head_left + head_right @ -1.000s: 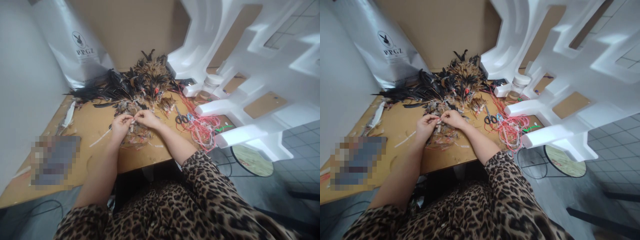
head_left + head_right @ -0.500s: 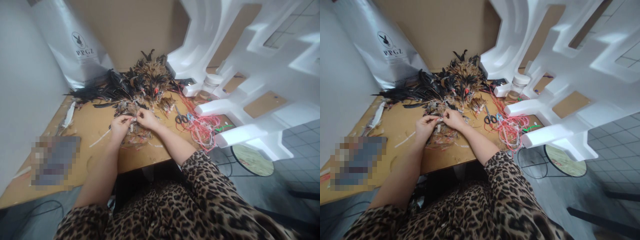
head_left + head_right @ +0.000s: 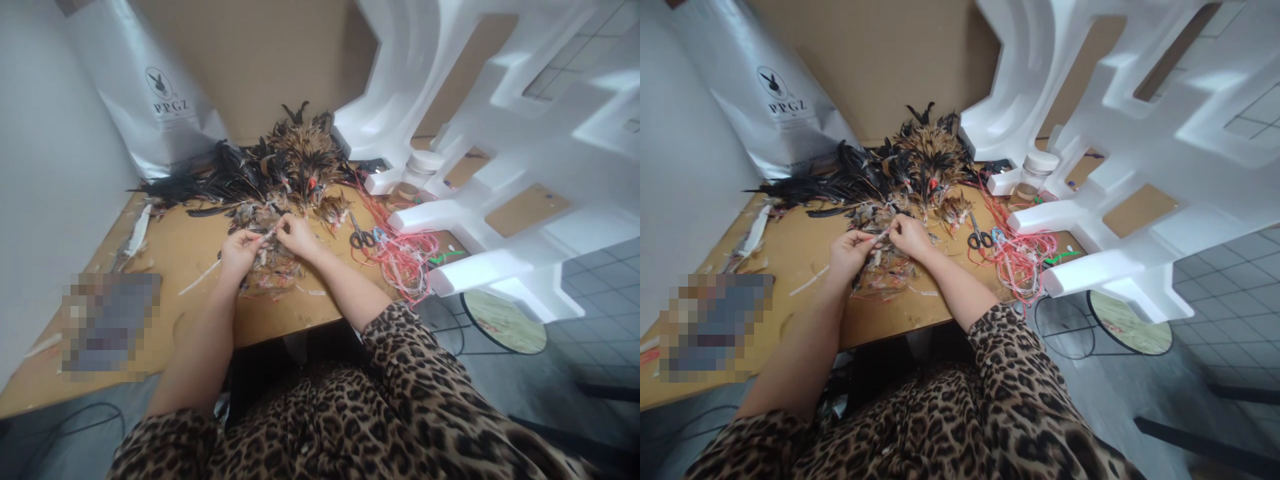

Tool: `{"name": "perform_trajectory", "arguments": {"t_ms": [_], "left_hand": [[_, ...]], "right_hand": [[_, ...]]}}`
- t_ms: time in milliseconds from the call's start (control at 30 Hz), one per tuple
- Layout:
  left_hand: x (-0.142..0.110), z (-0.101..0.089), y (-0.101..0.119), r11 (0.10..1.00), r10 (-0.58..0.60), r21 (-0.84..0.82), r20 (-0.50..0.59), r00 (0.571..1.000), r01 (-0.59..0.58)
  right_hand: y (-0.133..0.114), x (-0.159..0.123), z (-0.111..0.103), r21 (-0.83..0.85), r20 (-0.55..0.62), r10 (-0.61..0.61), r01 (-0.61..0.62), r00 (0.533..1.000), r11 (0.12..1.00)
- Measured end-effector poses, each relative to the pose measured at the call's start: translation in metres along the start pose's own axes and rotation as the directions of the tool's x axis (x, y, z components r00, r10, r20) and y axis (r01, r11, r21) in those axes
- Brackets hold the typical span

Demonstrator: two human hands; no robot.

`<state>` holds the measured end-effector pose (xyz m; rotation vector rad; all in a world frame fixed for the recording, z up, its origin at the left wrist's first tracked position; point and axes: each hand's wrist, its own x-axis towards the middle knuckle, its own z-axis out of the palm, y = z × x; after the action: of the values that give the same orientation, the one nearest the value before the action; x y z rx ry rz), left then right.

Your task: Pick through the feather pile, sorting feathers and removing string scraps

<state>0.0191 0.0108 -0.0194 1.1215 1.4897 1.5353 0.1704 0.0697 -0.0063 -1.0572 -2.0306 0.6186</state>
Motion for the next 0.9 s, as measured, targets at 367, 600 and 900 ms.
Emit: {"name": "perform_trajectory", "arguments": {"t_ms": [367, 600, 900], "left_hand": [[-0.003, -0.003, 0.021, 0.939, -0.213, -0.247, 0.127, 0.969, 0.239], [-0.002, -0.005, 0.018, 0.916, -0.247, -0.271, 0.201, 0.948, 0.296], [-0.002, -0.004, 0.022, 0.89, -0.184, -0.397, 0.135, 0.974, 0.223]], "right_hand": [[-0.008, -0.004, -0.002, 0.027, -0.016, -0.188, 0.189, 0.982, 0.982], [-0.01, -0.003, 0.0, 0.186, -0.122, -0.202, 0.222, 0.972, 0.957], [-0.014, 0.003, -0.001, 0.586, 0.025, 0.198, -0.175, 0.98, 0.791]]}}
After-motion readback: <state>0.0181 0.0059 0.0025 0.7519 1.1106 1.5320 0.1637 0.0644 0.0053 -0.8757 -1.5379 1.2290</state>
